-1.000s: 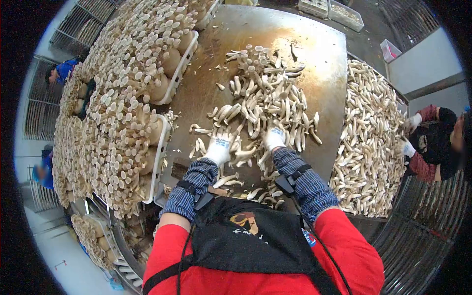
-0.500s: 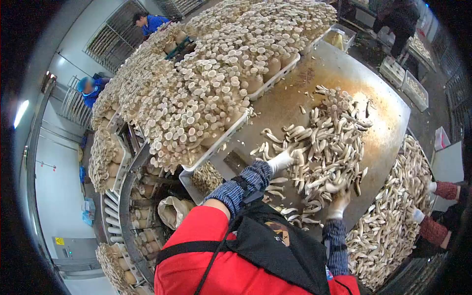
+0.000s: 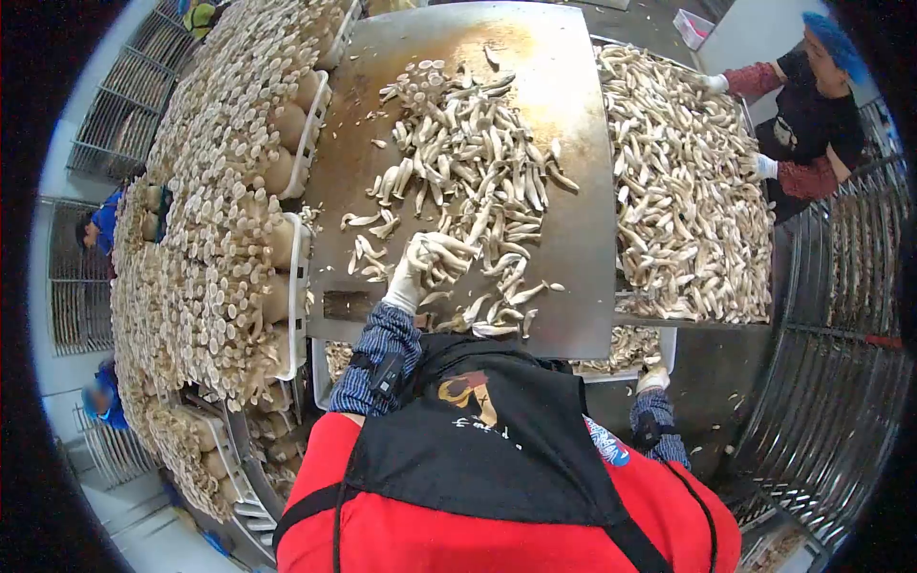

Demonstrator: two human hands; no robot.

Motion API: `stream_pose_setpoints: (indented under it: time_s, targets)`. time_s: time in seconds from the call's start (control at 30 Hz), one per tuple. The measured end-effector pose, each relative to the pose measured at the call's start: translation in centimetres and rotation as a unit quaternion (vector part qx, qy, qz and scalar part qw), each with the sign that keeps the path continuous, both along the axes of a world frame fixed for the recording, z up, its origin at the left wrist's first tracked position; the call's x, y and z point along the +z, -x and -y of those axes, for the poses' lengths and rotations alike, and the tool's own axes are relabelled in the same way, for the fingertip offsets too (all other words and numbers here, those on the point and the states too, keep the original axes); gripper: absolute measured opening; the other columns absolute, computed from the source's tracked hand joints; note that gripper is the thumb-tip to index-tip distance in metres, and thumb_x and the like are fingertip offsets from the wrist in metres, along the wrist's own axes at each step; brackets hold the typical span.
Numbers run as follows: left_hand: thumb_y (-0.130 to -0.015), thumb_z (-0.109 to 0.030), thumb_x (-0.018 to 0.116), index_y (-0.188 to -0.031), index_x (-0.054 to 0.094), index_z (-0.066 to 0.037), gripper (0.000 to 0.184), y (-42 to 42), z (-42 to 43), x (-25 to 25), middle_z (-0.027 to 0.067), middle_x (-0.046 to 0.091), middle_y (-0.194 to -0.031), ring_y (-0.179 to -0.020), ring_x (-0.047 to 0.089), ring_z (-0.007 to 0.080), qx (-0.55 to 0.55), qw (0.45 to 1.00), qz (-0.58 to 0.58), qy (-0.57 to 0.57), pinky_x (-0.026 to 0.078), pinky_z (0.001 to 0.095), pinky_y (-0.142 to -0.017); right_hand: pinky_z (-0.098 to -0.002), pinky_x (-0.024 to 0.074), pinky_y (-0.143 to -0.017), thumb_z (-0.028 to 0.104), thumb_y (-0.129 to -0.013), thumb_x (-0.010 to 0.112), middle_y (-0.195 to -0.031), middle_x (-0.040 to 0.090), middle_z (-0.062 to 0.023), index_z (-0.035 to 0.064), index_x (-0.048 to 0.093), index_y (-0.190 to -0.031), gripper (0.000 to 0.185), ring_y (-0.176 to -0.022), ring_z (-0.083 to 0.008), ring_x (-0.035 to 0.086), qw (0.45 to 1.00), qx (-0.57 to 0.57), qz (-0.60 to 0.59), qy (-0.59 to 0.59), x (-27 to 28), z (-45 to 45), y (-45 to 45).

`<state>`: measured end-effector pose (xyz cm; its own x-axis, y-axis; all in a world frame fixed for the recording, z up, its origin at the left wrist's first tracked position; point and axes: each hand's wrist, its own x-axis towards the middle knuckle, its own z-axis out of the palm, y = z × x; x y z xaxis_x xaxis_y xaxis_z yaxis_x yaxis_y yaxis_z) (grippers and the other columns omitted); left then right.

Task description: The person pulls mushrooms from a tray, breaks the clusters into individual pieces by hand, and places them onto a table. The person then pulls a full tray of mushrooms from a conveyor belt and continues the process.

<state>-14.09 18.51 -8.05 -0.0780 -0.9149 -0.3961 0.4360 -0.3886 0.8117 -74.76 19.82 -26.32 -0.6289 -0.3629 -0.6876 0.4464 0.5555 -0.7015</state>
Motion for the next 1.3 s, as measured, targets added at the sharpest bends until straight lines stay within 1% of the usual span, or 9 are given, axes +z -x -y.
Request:
stream_pose_setpoints:
  time_s: [0.2,0.5,0.67,0.87,1.0,1.07,1.17,1.2,1.3]
  targets:
    - [-0.089,-0.041,0.061,-0.120,0.055,-0.008,0.046,1.7,-1.9,-2.4,0.0063,0.065,-0.093,-0.068,0.060,0.0121,0.114,0.991,0.058,-0.030,0.052,0.0294,-0.059,-0.0358,0.0410,-0.096,0.016,-0.089,0.058,-0.123,0.057,-0.0151,-0.0037,0.053,-0.126,0.041,-0.108,-0.0240,0.054,0.905,0.309,-0.254,0.142,3.6,4.4,-9.9]
    - [-0.091,-0.033,0.063,-0.113,0.058,-0.006,0.035,3.1,-0.8,-0.8,0.0030,0.065,-0.092,-0.078,0.064,0.0142,0.009,0.980,-0.186,-0.067,0.055,0.0289,-0.072,-0.0441,0.0324,-0.109,0.021,-0.072,0.076,-0.144,0.039,-0.0208,0.0136,0.048,-0.136,0.071,-0.133,-0.0362,0.037,0.319,0.769,-0.132,0.538,23.2,10.4,-36.8]
    - [-0.094,-0.035,0.057,-0.115,0.057,-0.005,0.036,2.4,-1.3,3.3,0.0053,0.065,-0.091,-0.078,0.064,0.0151,0.014,0.991,-0.117,-0.070,0.053,0.0239,-0.067,-0.0306,0.0471,-0.091,0.021,-0.089,0.063,-0.114,0.059,-0.0122,-0.0006,0.058,-0.114,0.033,-0.102,-0.0178,0.057,0.733,0.601,0.166,0.273,20.6,13.3,-40.1]
    - [-0.089,-0.038,0.062,-0.127,0.052,-0.004,0.052,0.8,0.1,-3.8,0.0053,0.066,-0.091,-0.074,0.060,0.0091,-0.176,0.946,0.264,0.064,0.050,0.0252,-0.063,-0.0316,0.0438,-0.098,0.003,-0.076,0.068,-0.118,0.062,-0.0115,0.0007,0.051,-0.127,0.054,-0.110,-0.0207,0.057,0.373,0.873,0.061,0.309,21.0,12.4,-43.0]
    - [-0.091,-0.028,0.060,-0.114,0.057,-0.002,0.034,0.5,-0.2,1.9,0.0078,0.068,-0.082,-0.054,0.059,0.0065,-0.051,0.997,0.054,-0.025,0.043,0.0156,-0.043,-0.0298,0.0500,-0.072,0.010,-0.086,0.062,-0.090,0.064,-0.0017,0.0040,0.060,-0.112,0.026,-0.080,-0.0119,0.060,0.741,0.584,0.241,0.229,16.6,15.2,-43.8]
    - [-0.092,-0.018,0.059,-0.116,0.055,-0.005,0.027,-0.6,-0.1,0.9,0.0083,0.066,-0.091,-0.069,0.064,0.0127,0.004,0.994,-0.103,0.021,0.054,0.0245,-0.059,-0.0318,0.0490,-0.080,0.025,-0.089,0.065,-0.103,0.064,-0.0053,0.0035,0.053,-0.123,0.042,-0.091,-0.0167,0.060,0.696,0.534,0.411,0.246,15.3,17.1,-43.4]
    - [-0.081,-0.017,0.069,-0.101,0.059,-0.002,0.027,-0.4,0.0,2.7,0.0113,0.068,-0.091,-0.077,0.064,0.0155,0.044,0.991,-0.075,0.105,0.051,0.0239,-0.066,-0.0356,0.0352,-0.106,0.035,-0.087,0.067,-0.140,0.043,-0.0212,-0.0022,0.032,-0.142,0.076,-0.122,-0.0279,0.047,0.610,0.702,-0.027,0.367,17.2,15.2,-43.5]
    - [-0.080,-0.020,0.070,-0.096,0.062,0.001,0.028,0.7,0.3,3.7,0.0128,0.069,-0.090,-0.072,0.064,0.0135,0.055,0.984,-0.071,0.155,0.048,0.0198,-0.058,-0.0364,0.0316,-0.109,0.031,-0.086,0.067,-0.142,0.041,-0.0221,-0.0023,0.031,-0.143,0.076,-0.128,-0.0284,0.043,0.606,0.704,0.164,0.332,17.4,13.7,-43.5]
    - [-0.071,-0.001,0.070,-0.127,0.046,0.003,0.061,1.3,0.6,1.3,0.0072,0.065,-0.084,-0.075,0.062,0.0145,0.102,0.988,-0.063,0.094,0.052,0.0243,-0.066,-0.0366,0.0320,-0.109,0.026,-0.079,0.071,-0.142,0.042,-0.0229,-0.0023,0.033,-0.140,0.077,-0.130,-0.0323,0.042,0.446,0.828,-0.072,0.331,19.8,11.1,-43.1]
